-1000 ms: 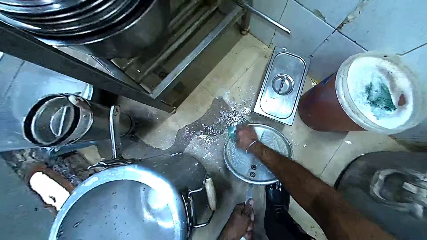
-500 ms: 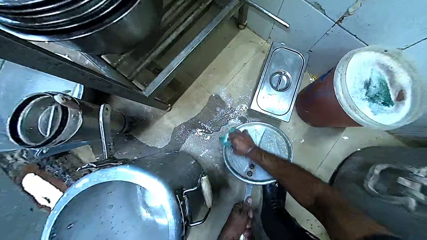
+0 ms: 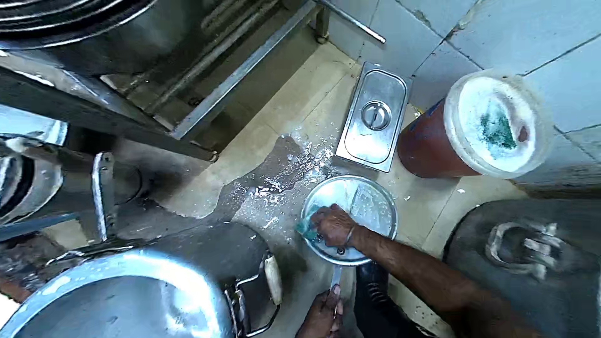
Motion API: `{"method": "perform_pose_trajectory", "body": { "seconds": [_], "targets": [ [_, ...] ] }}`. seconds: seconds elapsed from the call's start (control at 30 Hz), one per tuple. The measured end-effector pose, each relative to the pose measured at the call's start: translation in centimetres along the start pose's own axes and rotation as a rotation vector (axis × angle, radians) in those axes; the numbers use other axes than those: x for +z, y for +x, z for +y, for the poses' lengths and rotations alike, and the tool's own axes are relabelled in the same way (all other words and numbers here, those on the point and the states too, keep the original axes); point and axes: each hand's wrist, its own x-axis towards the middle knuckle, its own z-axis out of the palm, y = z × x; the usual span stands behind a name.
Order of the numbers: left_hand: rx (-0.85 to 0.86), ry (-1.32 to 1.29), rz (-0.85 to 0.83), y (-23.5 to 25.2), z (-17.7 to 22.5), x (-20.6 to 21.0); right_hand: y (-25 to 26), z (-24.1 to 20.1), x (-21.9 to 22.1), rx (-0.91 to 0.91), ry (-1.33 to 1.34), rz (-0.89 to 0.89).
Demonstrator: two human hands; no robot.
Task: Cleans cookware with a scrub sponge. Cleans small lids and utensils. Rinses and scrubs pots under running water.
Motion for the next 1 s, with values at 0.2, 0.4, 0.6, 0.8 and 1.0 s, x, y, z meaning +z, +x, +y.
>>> {"method": "perform_pose_trajectory", "body": {
  "seconds": [0.2, 0.4, 0.6, 0.8, 1.0],
  "targets": [
    [0.053, -0.065, 0.062, 0.0, -0.5, 1.2, 3.8, 7.0, -1.9, 0.243, -0.046, 0.209],
    [0.094, -0.026, 0.112, 0.1, -0.3, 3.6, -5.3, 9.1, -0.4, 0.695, -0.017, 0.239],
    [0.117, 0.124, 0.191, 2.2, -1.9, 4.8, -15.2, 3.6, 7.5, 0.593, 0.303, 0.281],
    [0.055, 0.121, 0.193, 1.5, -0.8, 4.7, -11.4, 7.8, 5.7, 0.62, 0.244, 0.372],
    [0.049, 0.02, 0.165, 1.3, 0.1, 5.4, -4.9, 11.6, 0.0, 0.752, 0.094, 0.362]
  ]
}}
